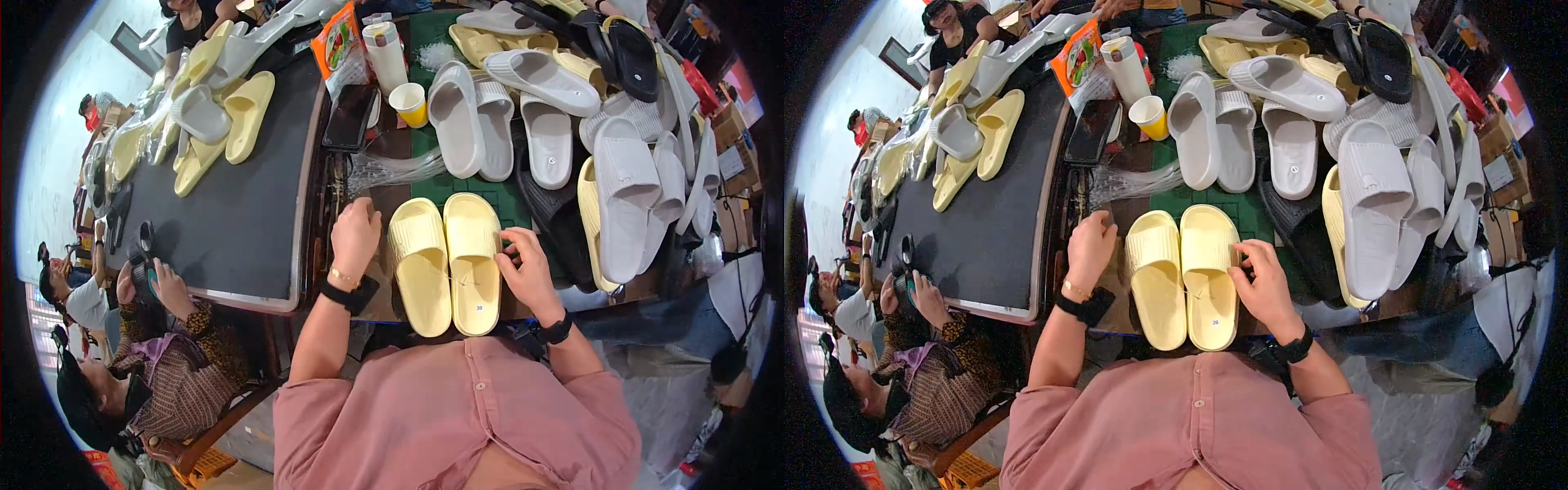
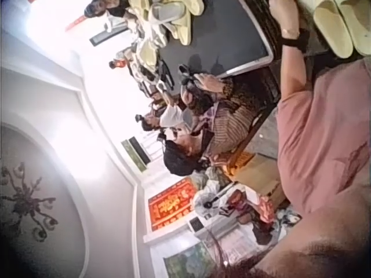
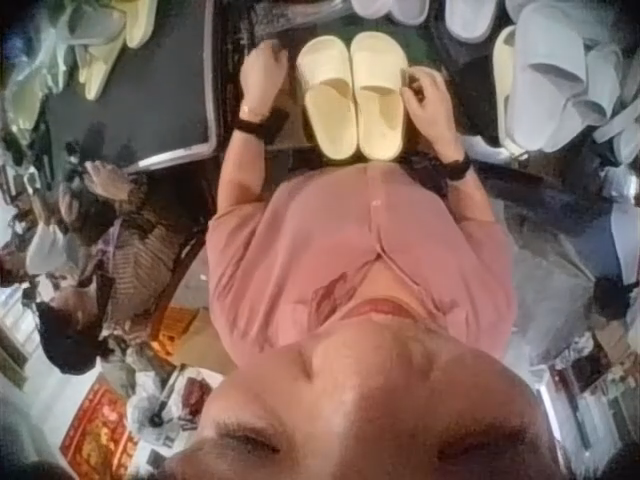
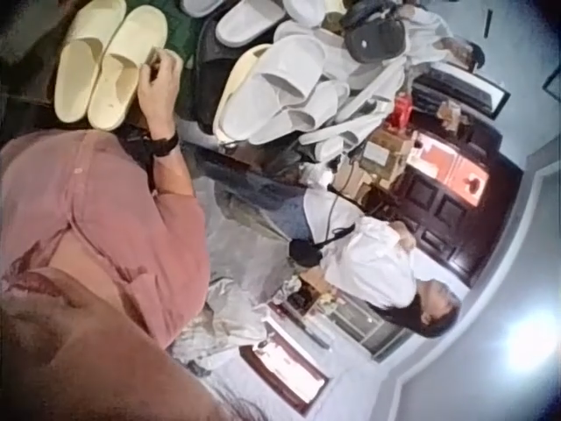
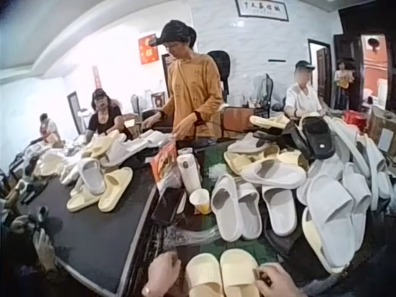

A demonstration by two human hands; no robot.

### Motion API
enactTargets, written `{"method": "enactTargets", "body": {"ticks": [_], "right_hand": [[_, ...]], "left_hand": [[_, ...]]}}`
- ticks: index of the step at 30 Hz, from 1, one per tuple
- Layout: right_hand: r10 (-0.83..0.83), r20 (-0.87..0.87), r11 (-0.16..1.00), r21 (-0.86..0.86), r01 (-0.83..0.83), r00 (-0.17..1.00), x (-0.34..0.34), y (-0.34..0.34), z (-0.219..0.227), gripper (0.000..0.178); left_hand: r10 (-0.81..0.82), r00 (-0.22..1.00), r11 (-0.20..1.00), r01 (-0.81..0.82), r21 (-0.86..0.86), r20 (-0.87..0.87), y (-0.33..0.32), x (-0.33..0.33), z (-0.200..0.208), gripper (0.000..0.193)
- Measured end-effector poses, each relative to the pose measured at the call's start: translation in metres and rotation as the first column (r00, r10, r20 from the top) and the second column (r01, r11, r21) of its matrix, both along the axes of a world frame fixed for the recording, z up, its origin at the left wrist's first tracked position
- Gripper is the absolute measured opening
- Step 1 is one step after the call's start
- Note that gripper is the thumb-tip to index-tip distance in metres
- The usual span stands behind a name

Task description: Inspecting and cleaning individual sandals and slides from a pile in a manufacturing setting.

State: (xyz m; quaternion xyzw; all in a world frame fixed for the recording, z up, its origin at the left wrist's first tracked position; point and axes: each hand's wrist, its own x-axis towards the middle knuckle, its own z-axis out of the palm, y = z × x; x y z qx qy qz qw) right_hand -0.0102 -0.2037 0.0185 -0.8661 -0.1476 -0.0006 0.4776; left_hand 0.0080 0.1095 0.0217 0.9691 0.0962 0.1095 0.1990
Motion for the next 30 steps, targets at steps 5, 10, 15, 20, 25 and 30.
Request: {"method": "enactTargets", "body": {"ticks": [5,10,15,20,25,30], "right_hand": [[0.02,-0.014,0.999,-0.024,-0.021,1.0,-0.004,-0.002,0.005,0.039],[0.007,-0.005,0.999,-0.036,-0.007,1.0,-0.003,-0.004,0.003,0.035],[-0.009,0.041,1.0,0.004,0.009,0.999,0.004,-0.005,0.007,0.03],[-0.014,0.091,0.999,0.041,0.01,0.996,0.009,-0.001,0.014,0.026],[-0.064,0.22,0.991,0.129,0.036,0.973,0.008,0.003,0.025,0.029],[-0.088,0.381,0.975,0.22,0.002,0.92,-0.003,0.008,0.05,0.038]], "left_hand": [[0.039,0.988,0.991,-0.019,0.134,-0.15,0.008,0.014,-0.029,0.028],[-0.067,0.996,0.998,0.066,-0.016,-0.064,0.008,0.01,-0.015,0.018],[-0.042,0.993,0.909,0.085,-0.407,0.114,0.011,-0.003,0.041,0.018],[0.177,0.951,0.718,0.052,-0.694,0.255,0.016,-0.019,0.099,0.013],[0.275,0.839,0.729,0.136,-0.671,0.469,0.007,-0.049,0.132,0.011],[-0.082,0.928,0.954,0.179,-0.239,0.365,-0.026,-0.062,0.118,0.003]]}}
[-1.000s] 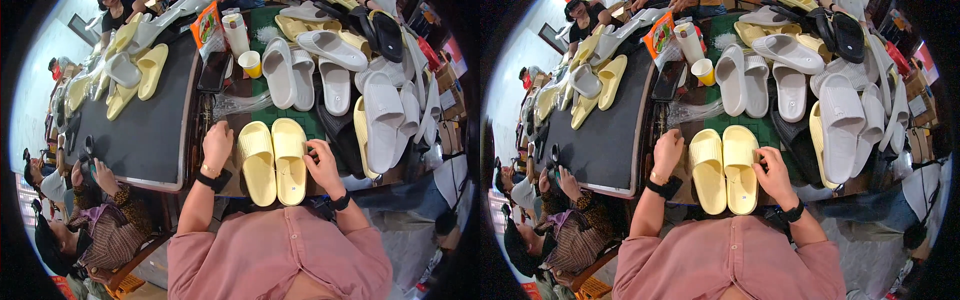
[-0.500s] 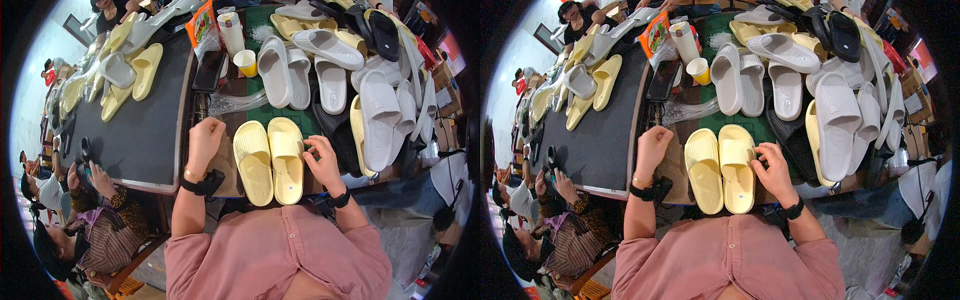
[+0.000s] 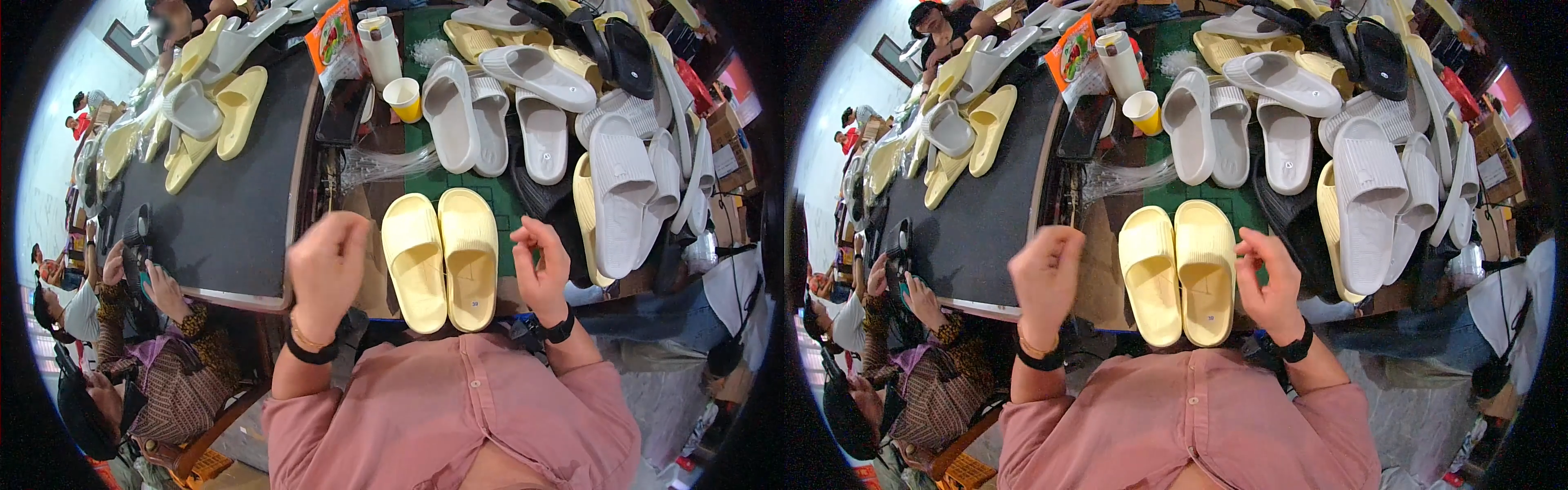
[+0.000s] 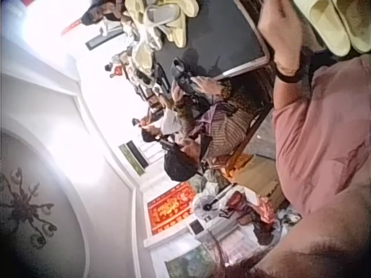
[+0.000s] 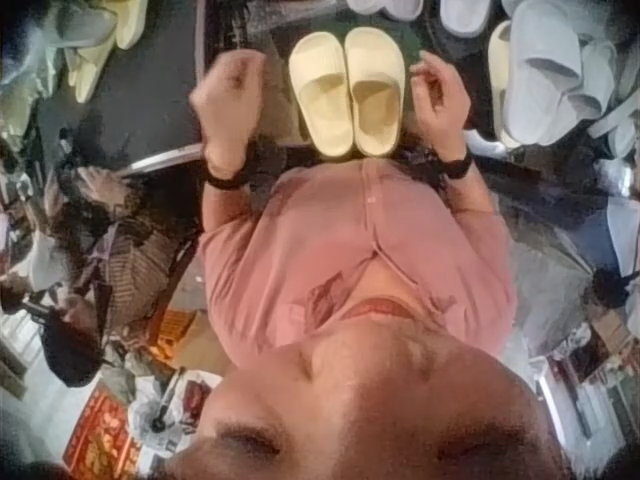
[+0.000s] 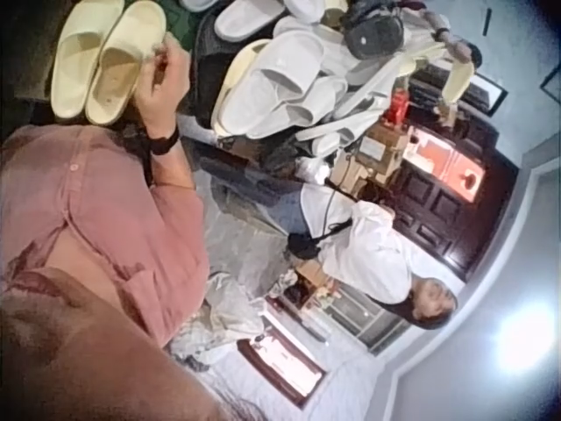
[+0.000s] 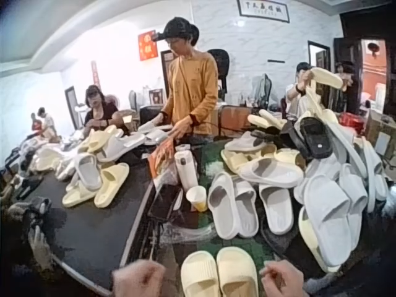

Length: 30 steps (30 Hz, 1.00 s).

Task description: Inspecting and cleaning individual sandals and slides from a pile in a manufacturing setting.

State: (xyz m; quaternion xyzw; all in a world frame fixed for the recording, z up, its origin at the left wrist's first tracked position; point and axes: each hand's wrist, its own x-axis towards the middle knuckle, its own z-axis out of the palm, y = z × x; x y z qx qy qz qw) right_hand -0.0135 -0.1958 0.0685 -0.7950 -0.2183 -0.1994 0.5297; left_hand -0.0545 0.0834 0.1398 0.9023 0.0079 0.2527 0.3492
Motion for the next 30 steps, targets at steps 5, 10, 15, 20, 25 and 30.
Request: {"method": "enactTargets", "body": {"ticks": [5,10,15,20,25,30], "right_hand": [[0.251,-0.103,0.958,-0.118,-0.262,0.963,-0.017,0.012,0.017,0.048],[0.297,-0.094,0.897,-0.315,-0.311,0.95,-0.011,0.019,0.002,0.034],[0.373,-0.25,0.828,-0.345,-0.442,0.894,-0.023,0.004,-0.01,0.021],[0.46,-0.397,0.771,-0.265,-0.579,0.794,-0.028,-0.008,-0.004,0.015],[0.415,-0.39,0.773,-0.325,-0.544,0.822,-0.028,-0.013,0.016,0.013],[0.339,0.084,0.885,-0.368,-0.287,0.937,-0.03,-0.018,0.032,0.017]], "left_hand": [[-0.28,0.946,0.902,0.318,0.291,-0.164,-0.035,-0.011,-0.033,0.008],[-0.395,0.908,0.836,0.417,0.356,-0.136,-0.042,-0.022,-0.048,0.012],[-0.386,0.919,0.85,0.387,0.357,-0.078,-0.032,-0.03,-0.052,0.01],[-0.324,0.938,0.873,0.347,0.343,-0.123,-0.028,-0.032,-0.05,0.01],[-0.35,0.937,0.871,0.329,0.364,-0.008,-0.029,-0.03,-0.045,0.011],[-0.46,0.888,0.833,0.436,0.342,-0.013,-0.026,-0.041,-0.034,0.012]]}}
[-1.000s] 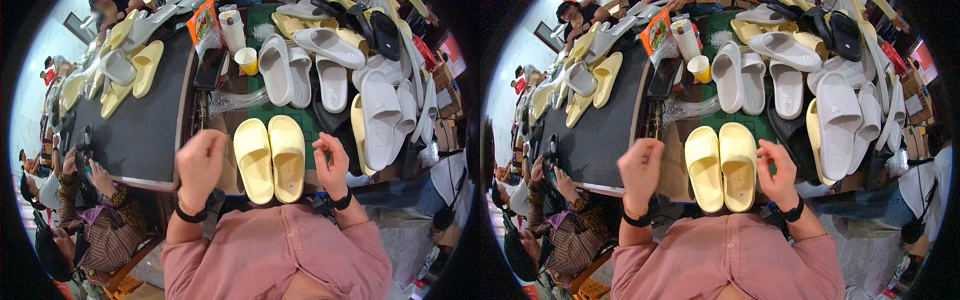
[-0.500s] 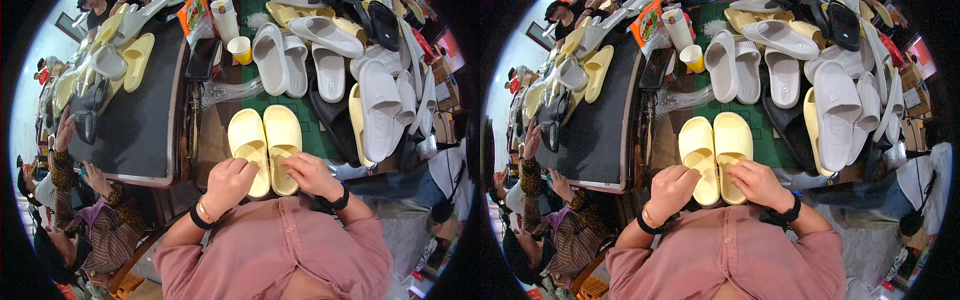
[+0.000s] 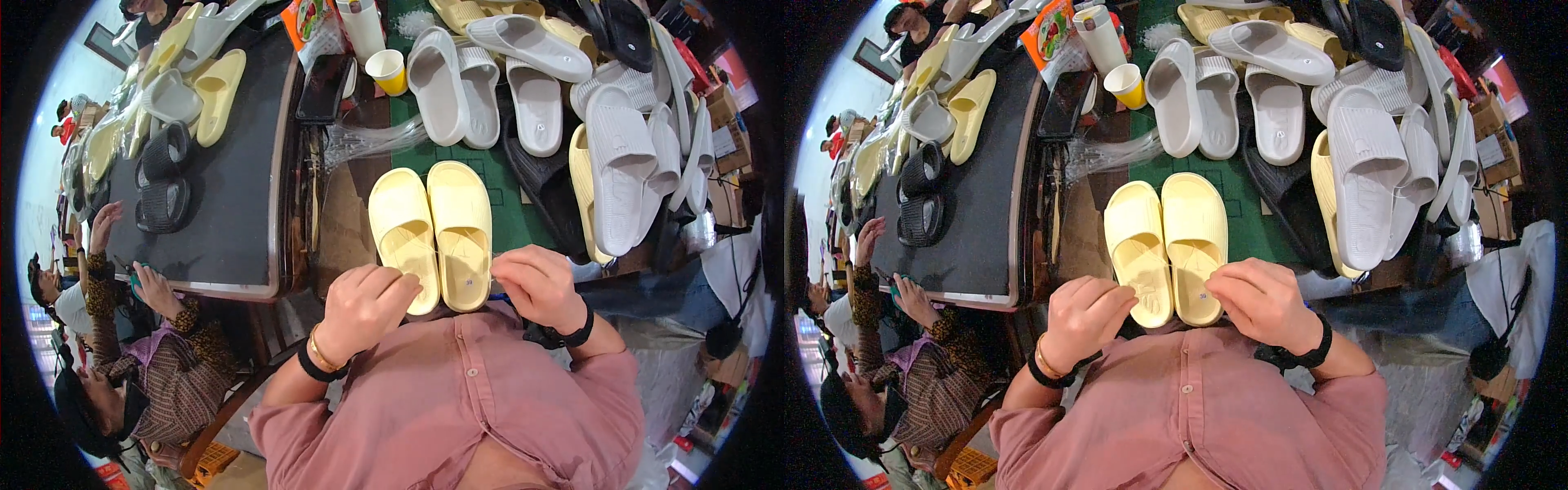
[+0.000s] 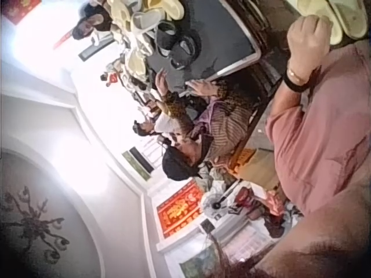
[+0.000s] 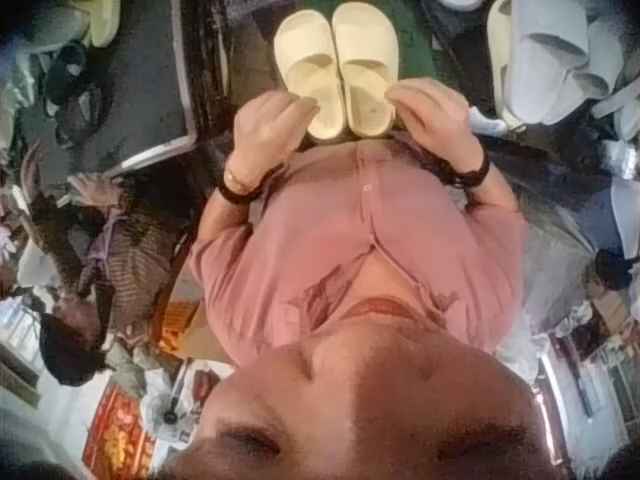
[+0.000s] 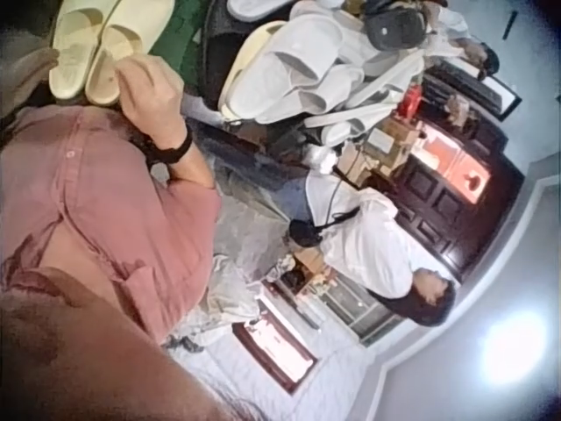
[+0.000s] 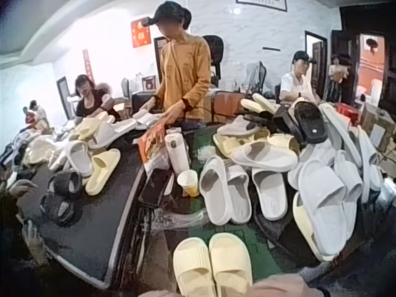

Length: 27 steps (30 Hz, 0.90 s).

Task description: Inspecting and cleaning individual sandals and slides from a pile in a manufacturing setting.

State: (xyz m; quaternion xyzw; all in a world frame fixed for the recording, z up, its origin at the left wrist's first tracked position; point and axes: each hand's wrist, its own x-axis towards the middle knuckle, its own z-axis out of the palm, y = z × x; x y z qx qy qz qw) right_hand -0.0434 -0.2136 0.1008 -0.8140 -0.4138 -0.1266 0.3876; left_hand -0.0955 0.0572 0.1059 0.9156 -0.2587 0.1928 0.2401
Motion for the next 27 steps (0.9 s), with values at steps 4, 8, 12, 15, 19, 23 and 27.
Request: {"method": "enactTargets", "body": {"ticks": [4,8,12,15,19,23,27], "right_hand": [[0.067,0.034,0.997,0.027,-0.068,0.997,-0.002,0.0,-0.008,0.019],[0.157,-0.03,0.986,-0.06,-0.158,0.987,-0.007,0.002,-0.028,0.018],[0.2,-0.099,0.968,-0.138,-0.212,0.975,-0.016,0.002,-0.046,0.013],[0.195,-0.11,0.963,-0.167,-0.211,0.975,-0.02,0.002,-0.055,0.012],[0.186,-0.125,0.959,-0.194,-0.207,0.975,-0.023,0.001,-0.06,0.011],[0.142,-0.104,0.964,-0.213,-0.162,0.984,-0.02,0.003,-0.063,0.01],[0.129,-0.113,0.969,-0.196,-0.15,0.985,-0.018,0.008,-0.066,0.01]], "left_hand": [[-0.104,0.994,0.995,0.104,0.006,0.014,0.0,-0.01,0.001,0.012],[-0.17,0.983,0.982,0.175,0.065,-0.074,0.005,-0.022,-0.007,0.011],[-0.252,0.93,0.963,0.269,0.031,-0.268,0.004,-0.032,-0.022,0.015],[-0.271,0.879,0.951,0.306,0.029,-0.393,0.004,-0.037,-0.03,0.015],[-0.254,0.846,0.946,0.318,0.06,-0.47,0.002,-0.04,-0.036,0.017],[-0.199,0.849,0.943,0.302,0.141,-0.489,-0.001,-0.042,-0.042,0.021],[-0.154,0.805,0.954,0.273,0.127,-0.573,-0.004,-0.043,-0.048,0.021]]}}
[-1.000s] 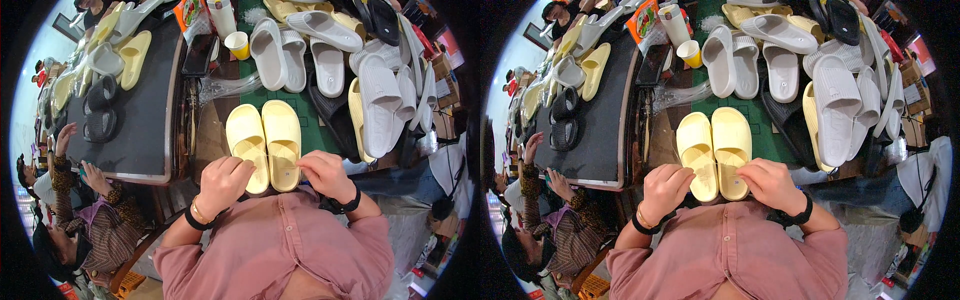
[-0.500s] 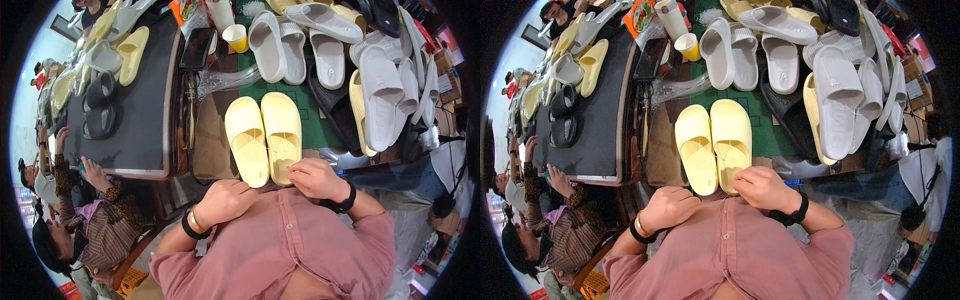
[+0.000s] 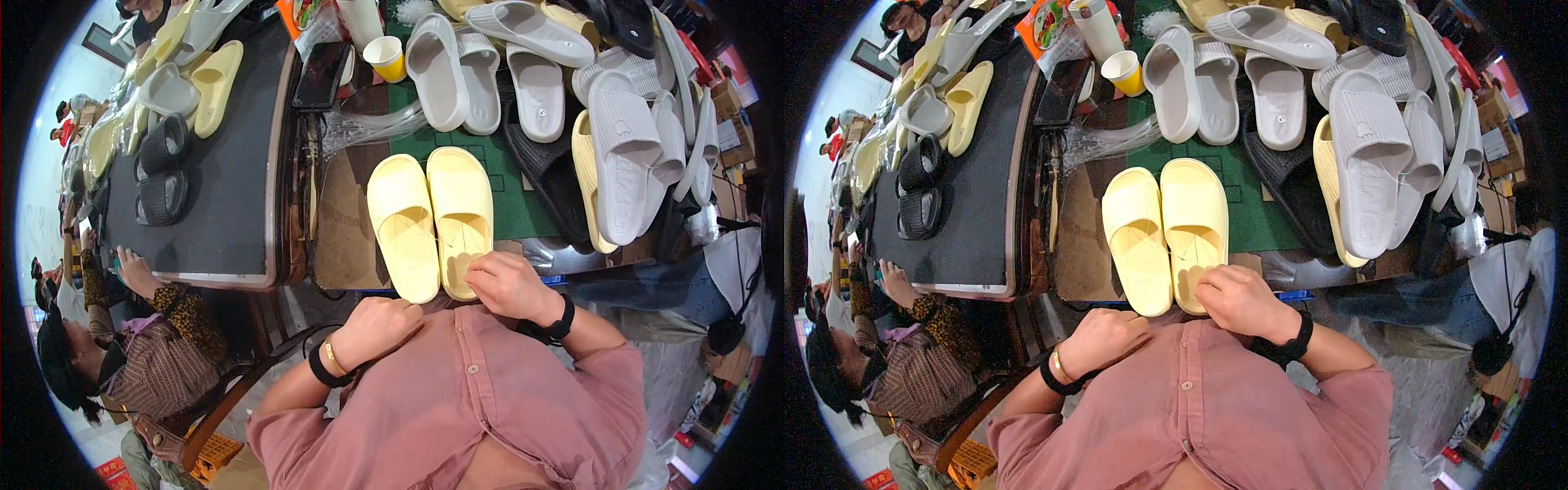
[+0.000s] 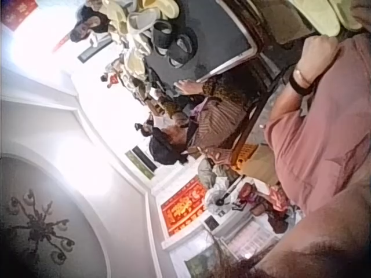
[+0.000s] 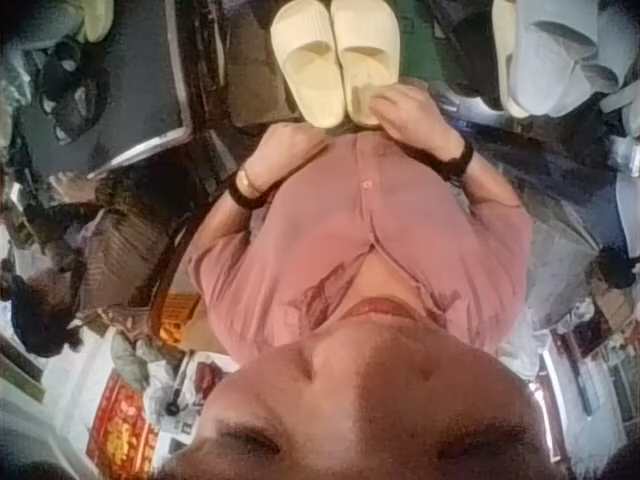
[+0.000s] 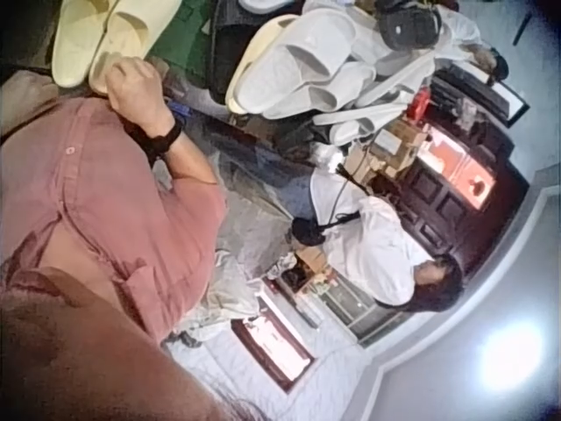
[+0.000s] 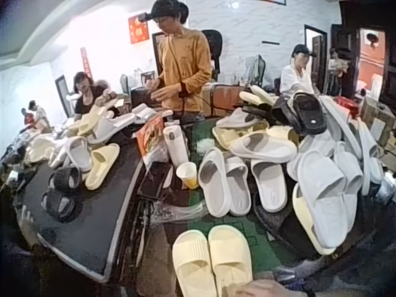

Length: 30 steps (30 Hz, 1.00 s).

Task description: Inspecting and cleaning individual sandals and slides from a pile in a manufacturing setting.

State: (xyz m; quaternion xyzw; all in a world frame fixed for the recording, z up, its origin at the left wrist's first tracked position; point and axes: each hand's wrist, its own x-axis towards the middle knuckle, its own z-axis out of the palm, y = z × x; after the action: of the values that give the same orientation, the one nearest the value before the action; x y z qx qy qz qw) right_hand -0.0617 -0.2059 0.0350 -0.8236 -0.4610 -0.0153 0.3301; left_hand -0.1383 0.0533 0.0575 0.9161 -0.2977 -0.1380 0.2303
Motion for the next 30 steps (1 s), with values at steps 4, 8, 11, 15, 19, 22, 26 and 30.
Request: {"method": "enactTargets", "body": {"ticks": [4,8,11,15,19,22,26,30], "right_hand": [[0.005,-0.003,1.0,-0.003,-0.005,1.0,0.0,0.001,-0.001,0.01],[0.008,-0.009,1.0,-0.017,-0.008,1.0,0.002,0.001,0.0,0.01],[-0.029,0.036,1.0,-0.009,0.029,0.999,0.008,0.003,0.0,0.009],[-0.073,0.035,0.997,0.005,0.073,0.997,0.013,0.005,0.002,0.006],[-0.014,-0.03,1.0,-0.014,0.014,0.999,0.01,0.006,0.005,0.005],[0.0,-0.061,0.999,-0.052,-0.003,0.998,0.008,0.005,0.004,0.006],[-0.021,-0.018,0.998,-0.055,0.02,1.0,0.01,0.005,0.002,0.006],[-0.143,0.083,0.99,0.026,0.142,0.986,0.016,0.011,0.001,0.018]], "left_hand": [[0.0,0.989,1.0,0.001,0.007,-0.151,0.0,0.0,-0.005,0.02],[0.021,0.985,1.0,-0.019,0.013,-0.173,-0.003,0.002,-0.005,0.021],[0.169,0.98,0.986,-0.167,0.029,-0.102,-0.008,0.007,-0.005,0.023],[0.202,0.968,0.978,-0.193,0.072,-0.146,-0.009,0.011,-0.002,0.023],[0.114,0.954,0.994,-0.11,0.03,-0.276,-0.009,0.009,-0.003,0.022],[0.095,0.949,0.995,-0.096,0.01,-0.302,-0.008,0.007,-0.005,0.022],[0.165,0.951,0.985,-0.174,-0.013,-0.263,-0.009,0.007,-0.005,0.023],[0.364,0.927,0.931,-0.365,0.008,-0.091,-0.012,0.018,-0.006,0.022]]}}
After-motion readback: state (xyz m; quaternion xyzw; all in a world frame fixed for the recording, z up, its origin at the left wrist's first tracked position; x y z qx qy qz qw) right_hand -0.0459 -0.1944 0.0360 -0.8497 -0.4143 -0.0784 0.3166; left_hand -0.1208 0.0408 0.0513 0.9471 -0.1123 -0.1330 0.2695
